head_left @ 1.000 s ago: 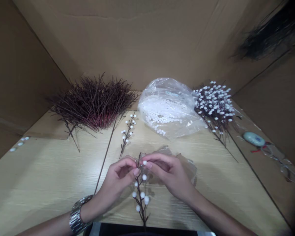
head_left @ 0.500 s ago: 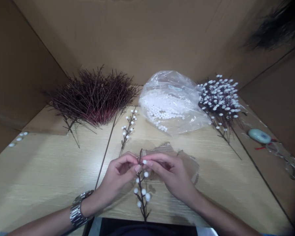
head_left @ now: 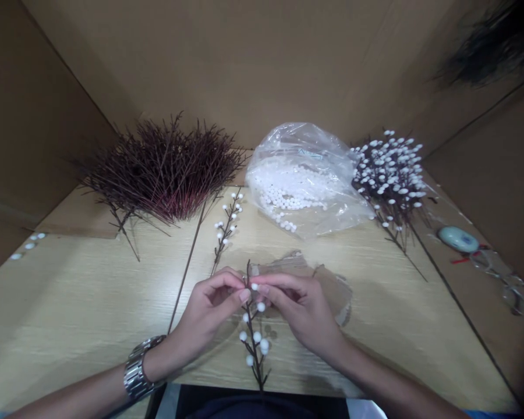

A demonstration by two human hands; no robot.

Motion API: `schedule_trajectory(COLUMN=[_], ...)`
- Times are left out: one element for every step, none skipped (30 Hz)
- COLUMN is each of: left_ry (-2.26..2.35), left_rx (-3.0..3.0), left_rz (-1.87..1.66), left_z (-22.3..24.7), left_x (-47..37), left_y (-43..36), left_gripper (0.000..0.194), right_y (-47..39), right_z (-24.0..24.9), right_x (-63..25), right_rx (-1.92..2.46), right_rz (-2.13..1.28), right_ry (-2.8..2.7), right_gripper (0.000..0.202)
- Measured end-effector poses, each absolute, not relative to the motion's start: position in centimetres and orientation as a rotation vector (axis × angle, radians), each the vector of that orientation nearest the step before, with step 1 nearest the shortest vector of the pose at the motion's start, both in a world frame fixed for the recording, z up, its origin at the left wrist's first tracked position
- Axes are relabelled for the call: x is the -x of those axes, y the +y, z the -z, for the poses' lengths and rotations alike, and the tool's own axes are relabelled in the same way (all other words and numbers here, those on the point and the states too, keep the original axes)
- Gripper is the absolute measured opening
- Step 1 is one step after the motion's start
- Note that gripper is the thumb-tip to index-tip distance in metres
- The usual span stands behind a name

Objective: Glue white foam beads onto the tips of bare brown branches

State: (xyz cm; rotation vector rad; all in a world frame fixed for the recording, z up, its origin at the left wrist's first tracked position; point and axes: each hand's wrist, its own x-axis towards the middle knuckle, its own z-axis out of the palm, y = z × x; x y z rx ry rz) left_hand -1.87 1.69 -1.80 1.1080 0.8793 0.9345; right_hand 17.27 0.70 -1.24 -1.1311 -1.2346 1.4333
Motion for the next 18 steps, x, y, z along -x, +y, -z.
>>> schedule_trajectory(left_ry=[0.892,0.904,0.913,0.920,0.923,0.926,0.926,0.927,0.930,0.936,0.942,0.944,0.944,0.940,0.933,0.926,0.920,0.917], left_rx=[-1.112,-1.116,-1.119,-1.119,-1.116,-1.110,-1.104,-1.099,-1.095,-1.092,-1.092,-1.094,-1.097,-1.100,-1.104,-1.109,-1.113,-1.117], left_rz=[-0.935,-0.935,-0.933,-0.928,-0.923,-0.916,-0.907,-0.897,-0.888,-0.878,-0.868,-0.858,-0.851,-0.843,-0.836,-0.832,-0.830,-0.826], left_z=[1.8,1.8,1.8,1.7,1.7,1.7,1.7,1.7,1.7,1.7,1.7,1.6,1.7,1.7,1.8,1.9,2.0,2.1], left_x=[1.8,1.8,1.8,1.8,1.8,1.8,1.9,1.9,1.9,2.0,2.0,2.0,2.0,2.0,2.0,2.0,2.1,2.1], left_y=[1.7,1.7,1.7,1.7,1.7,1.7,1.7,1.7,1.7,1.6,1.6,1.6,1.6,1.6,1.6,1.6,1.6,1.6], left_gripper=[0.011,0.012,0.013,0.013,0.014,0.015,0.015,0.016,0.016,0.017,0.017,0.018,0.018,0.018,0.019,0.019,0.019,0.019], right_y=[0.7,0.6,0.6,0.7,0.8,1.0,1.4,2.0,2.8,3.7,4.7,5.9,7.1,8.3,9.5,10.5,11.3,12.0], right_z=[1.2,1.2,1.0,0.8,0.5,0.1,-0.3,-0.7,-1.1,-1.4,-1.6,-1.7,-1.7,-1.6,-1.4,-1.0,-0.7,-0.2], right_x=[-17.2,-17.2,-17.2,-17.3,-17.6,-17.9,-18.5,-19.2,-20.1,-21.1,-22.2,-23.2,-24.1,-24.9,-25.4,-25.8,-25.9,-25.8], right_rx=[1.141,1.150,1.154,1.154,1.160,1.172,1.191,1.224,1.265,1.306,1.353,1.389,1.426,1.476,1.526,1.543,1.553,1.555], right_rz=[-1.419,-1.397,-1.369,-1.338,-1.305,-1.265,-1.205,-1.119,-1.012,-0.882,-0.749,-0.646,-0.566,-0.532,-0.523,-0.523,-0.529,-0.535], right_ry=[-1.251,-1.273,-1.304,-1.347,-1.401,-1.459,-1.513,-1.554,-1.585,-1.599,-1.613,-1.667,-1.734,-1.833,-1.941,-1.994,-2.038,-2.072], right_gripper=[0.014,0.014,0.014,0.015,0.016,0.018,0.019,0.020,0.021,0.020,0.019,0.018,0.019,0.021,0.022,0.021,0.021,0.022])
